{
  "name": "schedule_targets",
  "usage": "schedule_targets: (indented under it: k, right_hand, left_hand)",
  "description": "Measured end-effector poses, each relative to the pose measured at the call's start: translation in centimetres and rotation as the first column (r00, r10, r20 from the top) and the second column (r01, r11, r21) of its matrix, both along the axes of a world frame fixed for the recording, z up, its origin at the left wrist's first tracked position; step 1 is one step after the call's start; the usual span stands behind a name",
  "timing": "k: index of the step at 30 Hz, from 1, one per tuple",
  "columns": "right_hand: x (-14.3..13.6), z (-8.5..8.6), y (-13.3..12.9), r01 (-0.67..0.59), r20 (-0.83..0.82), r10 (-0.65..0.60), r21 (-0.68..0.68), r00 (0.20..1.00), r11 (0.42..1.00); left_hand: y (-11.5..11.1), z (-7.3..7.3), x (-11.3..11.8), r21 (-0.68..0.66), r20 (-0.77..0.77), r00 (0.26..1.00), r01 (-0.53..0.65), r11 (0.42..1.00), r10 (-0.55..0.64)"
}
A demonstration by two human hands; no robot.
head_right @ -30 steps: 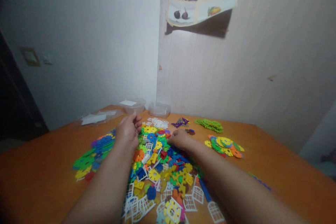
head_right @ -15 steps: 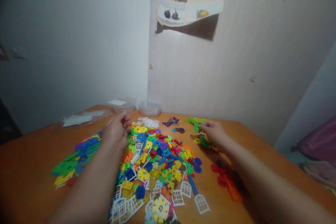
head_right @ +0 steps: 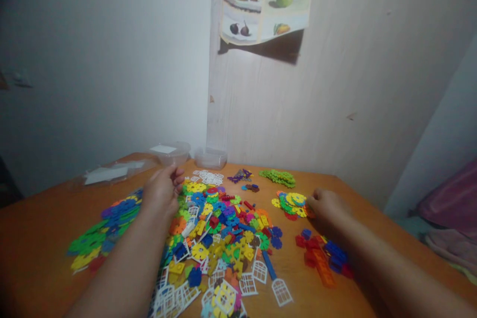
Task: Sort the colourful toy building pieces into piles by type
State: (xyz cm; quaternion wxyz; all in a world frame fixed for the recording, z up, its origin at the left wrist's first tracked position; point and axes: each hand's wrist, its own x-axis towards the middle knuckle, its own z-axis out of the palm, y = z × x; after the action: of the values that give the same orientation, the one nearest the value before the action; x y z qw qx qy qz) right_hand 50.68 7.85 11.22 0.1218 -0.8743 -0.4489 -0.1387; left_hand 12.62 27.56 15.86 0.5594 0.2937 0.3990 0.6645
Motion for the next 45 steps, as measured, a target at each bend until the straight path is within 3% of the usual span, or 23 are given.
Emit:
schedule_targets:
  k: [6,12,14,18,23,30,37,42,45]
  right_hand:
    - [-2.3,1.7,2.7,-0.107,-0.069,0.114,0.103,0.991,0.989]
    - [-9.6,1.7,7.8,-0.374,-0.222,0.406,0.172,0.887,0.911]
    - [-12.1,1.3,9.6,-0.406,-0.344,0.413,0.095,0.843,0.909]
    - [-16.0,0.2,12.4,-0.463,-0.429,0.421,0.007,0.799,0.886]
    - [-18.3,-0.6,14.7,-0.479,-0.481,0.392,-0.069,0.785,0.875]
    - [-19.2,-0.2,15.7,-0.491,-0.613,0.339,-0.092,0.713,0.866]
    - [-18.5,0.7,14.1,-0.441,-0.641,0.398,0.102,0.656,0.892]
    - [-14.7,1.5,10.6,-0.383,-0.639,0.443,0.242,0.628,0.892]
    - [-10.2,1.9,7.8,-0.231,-0.626,0.427,0.373,0.653,0.899]
  left_hand:
    - [-0.1,-0.2,0.1,0.023,0.005,1.0,0.012,1.0,-0.012]
    - [0.2,-0.6,0.3,0.012,-0.015,1.0,0.004,1.0,-0.003]
    - [0.1,-0.6,0.3,0.012,-0.016,1.0,0.0,1.0,0.0]
    - [0.0,-0.5,0.3,0.005,-0.024,1.0,0.0,1.0,0.0]
    - [0.0,-0.6,0.2,0.026,-0.025,1.0,0.012,1.0,-0.011]
    - [0.1,-0.7,0.2,0.024,-0.015,1.0,0.023,0.999,-0.022]
    - [0.0,-0.7,0.2,0.032,-0.01,1.0,0.028,0.999,-0.027]
    - [-0.1,-0.4,0.3,0.021,-0.022,1.0,0.014,1.0,-0.014]
    - [-0.2,-0.3,0.4,0.019,-0.019,1.0,0.016,1.0,-0.015]
